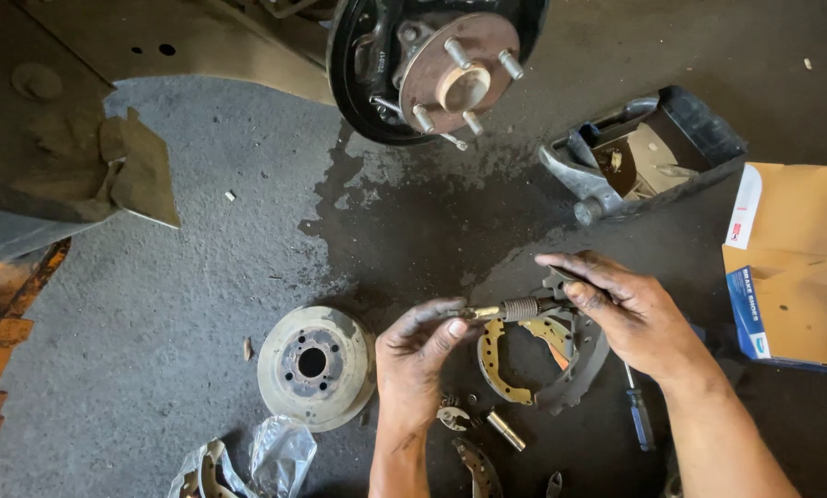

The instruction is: Assembling brake shoe components including springs and adjusters on a garage floor

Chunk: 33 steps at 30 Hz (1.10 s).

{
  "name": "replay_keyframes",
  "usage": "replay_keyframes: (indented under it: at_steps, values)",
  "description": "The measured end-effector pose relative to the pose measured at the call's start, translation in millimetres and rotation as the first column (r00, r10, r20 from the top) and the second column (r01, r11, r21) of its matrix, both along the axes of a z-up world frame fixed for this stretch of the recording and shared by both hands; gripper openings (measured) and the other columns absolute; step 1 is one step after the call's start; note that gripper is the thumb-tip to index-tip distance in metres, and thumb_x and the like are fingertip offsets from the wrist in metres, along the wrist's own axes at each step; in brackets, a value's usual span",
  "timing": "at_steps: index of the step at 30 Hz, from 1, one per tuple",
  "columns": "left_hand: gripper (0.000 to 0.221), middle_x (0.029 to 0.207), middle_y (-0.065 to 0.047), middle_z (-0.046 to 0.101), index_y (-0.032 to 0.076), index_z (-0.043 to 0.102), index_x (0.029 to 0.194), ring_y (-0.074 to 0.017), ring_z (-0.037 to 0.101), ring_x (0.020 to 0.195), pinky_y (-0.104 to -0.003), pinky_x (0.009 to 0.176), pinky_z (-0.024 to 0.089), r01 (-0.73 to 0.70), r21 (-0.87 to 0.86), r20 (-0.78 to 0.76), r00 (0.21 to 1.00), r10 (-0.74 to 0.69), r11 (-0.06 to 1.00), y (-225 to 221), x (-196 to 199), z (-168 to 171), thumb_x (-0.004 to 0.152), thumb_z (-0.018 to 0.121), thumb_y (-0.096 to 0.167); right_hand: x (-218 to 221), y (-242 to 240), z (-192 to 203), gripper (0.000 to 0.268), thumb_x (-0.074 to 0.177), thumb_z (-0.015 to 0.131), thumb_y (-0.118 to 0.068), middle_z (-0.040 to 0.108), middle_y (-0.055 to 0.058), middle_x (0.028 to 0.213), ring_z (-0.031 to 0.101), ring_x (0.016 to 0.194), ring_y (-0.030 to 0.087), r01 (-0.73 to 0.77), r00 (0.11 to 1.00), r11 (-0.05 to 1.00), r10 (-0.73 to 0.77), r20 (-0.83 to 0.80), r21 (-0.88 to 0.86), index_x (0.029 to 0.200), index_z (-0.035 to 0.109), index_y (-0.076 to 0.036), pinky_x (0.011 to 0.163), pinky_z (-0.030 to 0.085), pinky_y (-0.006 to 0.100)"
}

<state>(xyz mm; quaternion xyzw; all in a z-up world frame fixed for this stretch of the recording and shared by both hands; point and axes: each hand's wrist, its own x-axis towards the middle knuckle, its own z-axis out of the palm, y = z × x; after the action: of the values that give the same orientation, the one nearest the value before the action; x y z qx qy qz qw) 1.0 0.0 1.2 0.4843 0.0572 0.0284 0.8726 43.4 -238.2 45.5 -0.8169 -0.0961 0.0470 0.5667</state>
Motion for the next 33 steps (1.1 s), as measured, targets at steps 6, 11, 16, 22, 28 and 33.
replay_keyframes:
  at_steps: [6,11,16,22,28,33]
  values:
    - [0.028,0.097,-0.018,0.078,-0.007,0.075,0.111,-0.0224,0.073,0.083,-0.033,0.084,0.061,-0.027,-0.009,-0.014,1.000,0.027,1.000,0.8,1.7,-3.9,0.083,0.076,-0.005,3.0,-0.2,-5.0,0.041,0.094,0.062,-0.013,0.065,0.005,0.083,0.049,0.062,0.014,-0.011,0.999,1.000,0.012,0.038,-0.019,0.133,0.071,-0.008,0.058,0.038,0.027]
    - [0.030,0.098,-0.019,0.078,-0.009,0.073,0.116,-0.0246,0.074,0.086,-0.036,0.085,0.062,-0.014,-0.028,-0.027,1.000,0.013,1.000,-1.3,2.8,1.1,0.087,0.072,-0.003,3.4,-2.6,-7.7,0.041,0.094,0.062,-0.010,0.064,0.005,0.086,0.047,0.063,0.013,0.000,1.000,1.000,0.000,0.016,0.018,0.135,0.070,-0.008,0.056,0.036,0.027]
    - [0.031,0.099,-0.020,0.077,-0.010,0.072,0.117,-0.0253,0.074,0.086,-0.036,0.086,0.063,-0.020,-0.018,-0.055,0.998,0.019,1.000,-1.7,3.2,0.7,0.088,0.072,0.000,3.9,-1.8,-4.4,0.041,0.094,0.062,-0.010,0.068,0.006,0.089,0.045,0.059,0.012,0.013,1.000,1.000,-0.013,0.013,-0.007,0.135,0.070,-0.009,0.054,0.036,0.026]
    - [0.028,0.101,-0.021,0.078,-0.010,0.071,0.117,-0.0253,0.075,0.087,-0.037,0.087,0.063,-0.003,-0.032,-0.019,1.000,0.002,0.999,0.4,4.0,1.6,0.090,0.068,-0.002,4.2,0.9,-2.5,0.041,0.093,0.063,-0.008,0.069,0.006,0.091,0.050,0.066,0.013,0.001,0.998,1.000,-0.001,0.057,-0.009,0.133,0.070,-0.008,0.060,0.039,0.028]
    - [0.028,0.099,-0.021,0.078,-0.010,0.070,0.118,-0.0231,0.074,0.085,-0.035,0.086,0.061,-0.001,-0.064,-0.010,1.000,0.000,0.998,1.8,4.2,-4.7,0.091,0.068,-0.004,4.5,1.8,-0.7,0.044,0.090,0.063,-0.008,0.075,0.008,0.118,0.068,0.092,0.017,-0.011,0.999,0.999,0.013,0.047,-0.044,0.133,0.068,-0.011,0.081,0.052,0.031]
    - [0.026,0.099,-0.020,0.076,-0.009,0.070,0.117,-0.0255,0.074,0.090,-0.041,0.090,0.063,-0.004,-0.084,0.002,1.000,0.004,0.996,1.8,4.8,-6.7,0.092,0.067,-0.002,3.9,2.1,-1.5,0.043,0.091,0.063,-0.009,0.074,0.007,0.115,0.064,0.087,0.016,-0.013,0.998,0.999,0.016,0.059,-0.051,0.134,0.069,-0.010,0.076,0.049,0.029]
